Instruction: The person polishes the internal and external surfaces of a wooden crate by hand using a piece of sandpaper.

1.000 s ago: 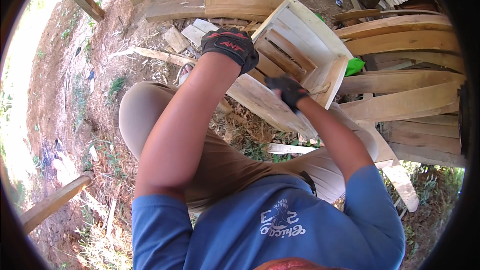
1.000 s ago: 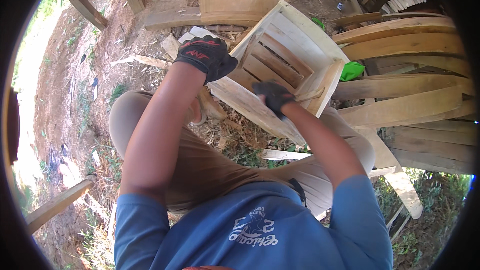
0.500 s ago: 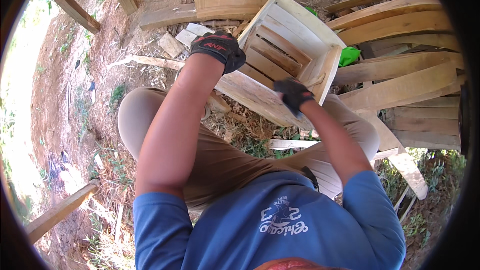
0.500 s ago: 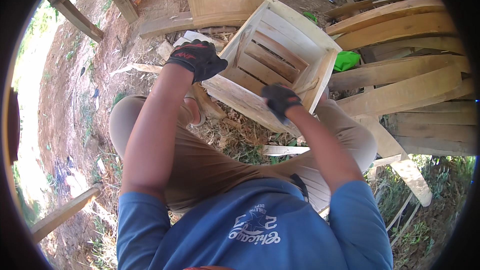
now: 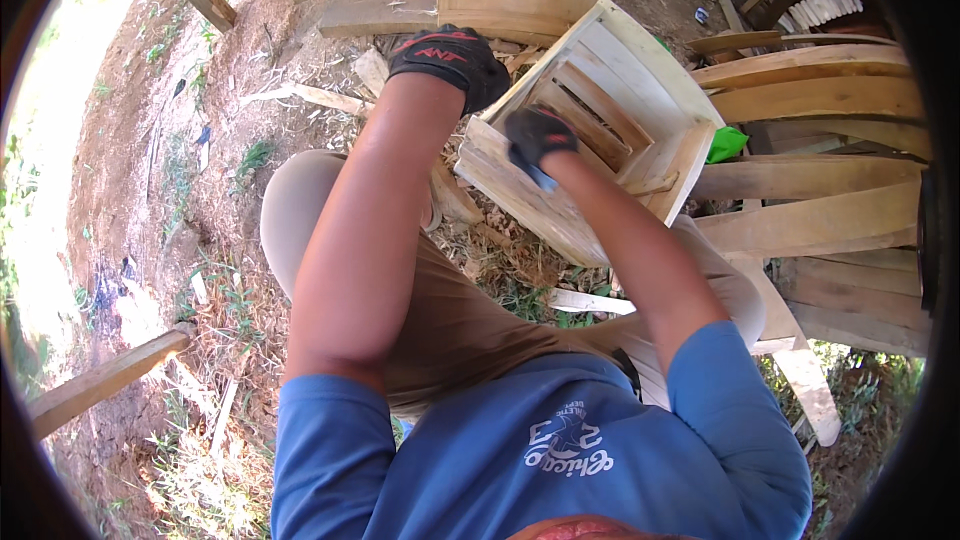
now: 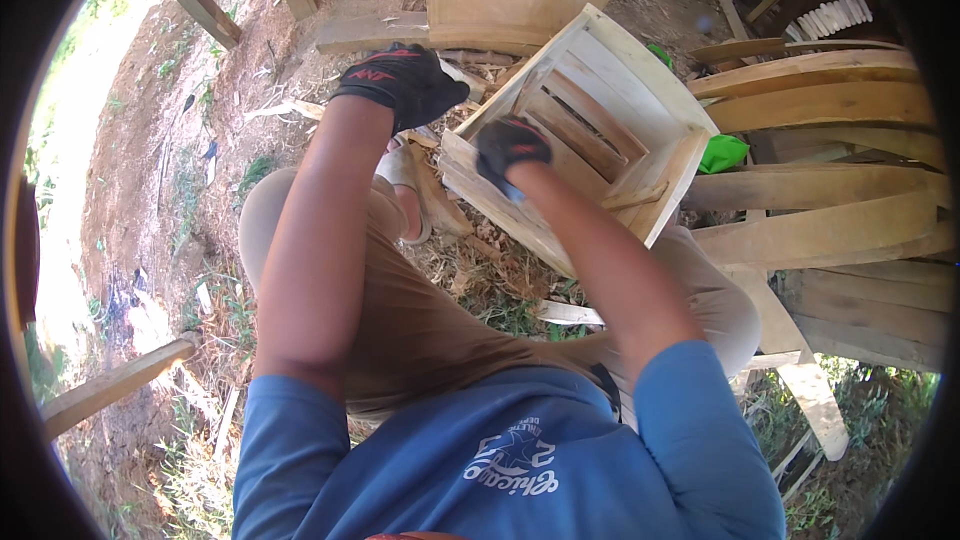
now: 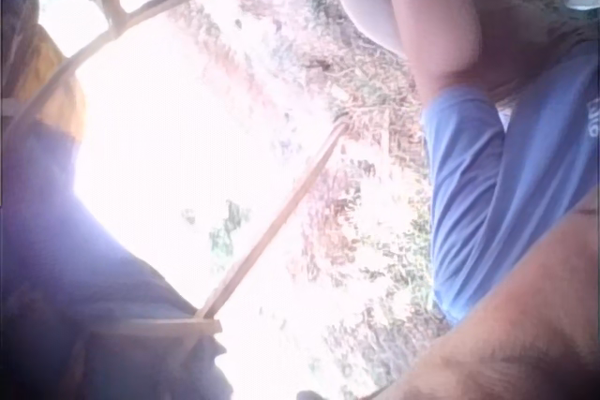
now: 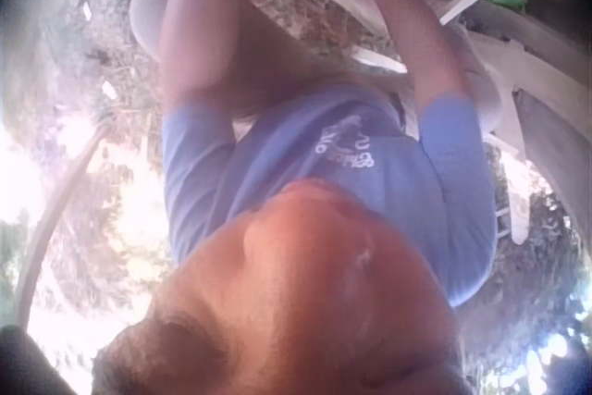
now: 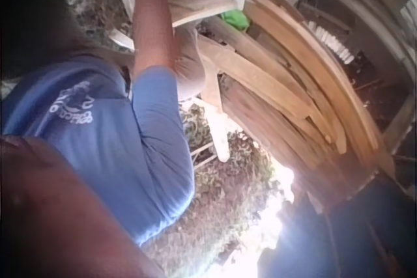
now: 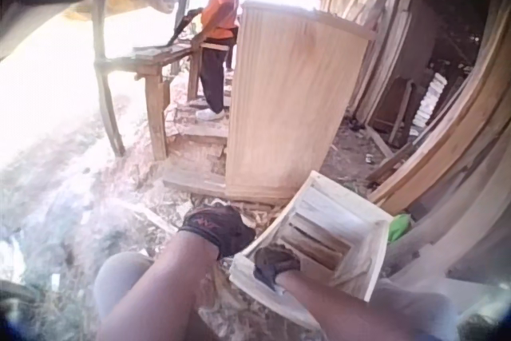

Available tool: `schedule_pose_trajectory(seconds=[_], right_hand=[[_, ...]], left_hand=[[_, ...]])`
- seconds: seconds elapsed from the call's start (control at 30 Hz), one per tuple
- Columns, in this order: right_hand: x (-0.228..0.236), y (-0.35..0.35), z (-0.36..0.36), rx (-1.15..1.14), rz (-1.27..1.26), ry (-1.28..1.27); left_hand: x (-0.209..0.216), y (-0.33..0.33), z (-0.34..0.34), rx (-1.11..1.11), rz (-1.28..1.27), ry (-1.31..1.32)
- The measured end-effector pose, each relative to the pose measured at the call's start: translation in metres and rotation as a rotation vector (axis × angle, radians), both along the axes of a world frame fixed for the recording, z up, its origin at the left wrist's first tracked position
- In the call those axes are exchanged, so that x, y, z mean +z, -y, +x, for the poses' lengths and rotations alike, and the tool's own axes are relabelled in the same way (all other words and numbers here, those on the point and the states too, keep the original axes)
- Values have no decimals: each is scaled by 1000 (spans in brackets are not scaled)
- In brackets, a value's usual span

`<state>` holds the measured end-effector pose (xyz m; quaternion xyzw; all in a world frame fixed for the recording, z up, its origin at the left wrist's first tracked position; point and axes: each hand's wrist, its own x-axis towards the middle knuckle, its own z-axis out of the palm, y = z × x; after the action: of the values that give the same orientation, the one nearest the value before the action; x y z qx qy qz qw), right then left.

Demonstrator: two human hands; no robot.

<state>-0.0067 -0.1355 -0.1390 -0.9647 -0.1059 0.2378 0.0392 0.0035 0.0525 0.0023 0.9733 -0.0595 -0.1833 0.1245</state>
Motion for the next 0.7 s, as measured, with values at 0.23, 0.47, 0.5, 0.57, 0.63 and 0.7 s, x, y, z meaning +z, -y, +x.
schedule_pose_trajectory(seconds=[0.23, 0.47, 0.5, 0.57, 0.63, 0.7], right_hand=[[-5, 6, -8, -159, -100, 78], [21, 127, -98, 50, -189, 187], [12, 145, -109, 10, -165, 239], [4, 180, -137, -47, -155, 346], [2, 186, -147, 27, -114, 461], [-5, 182, -145, 26, -85, 567]], left_hand=[[-10, 12, 15, -95, -50, 4], [-12, -3, 4, -91, -23, 35], [-13, -10, 1, -113, -29, 35], [-19, 0, 4, -132, -63, 57], [-19, -1, -4, -89, -58, 57], [-18, 2, -10, -40, -41, 41]])
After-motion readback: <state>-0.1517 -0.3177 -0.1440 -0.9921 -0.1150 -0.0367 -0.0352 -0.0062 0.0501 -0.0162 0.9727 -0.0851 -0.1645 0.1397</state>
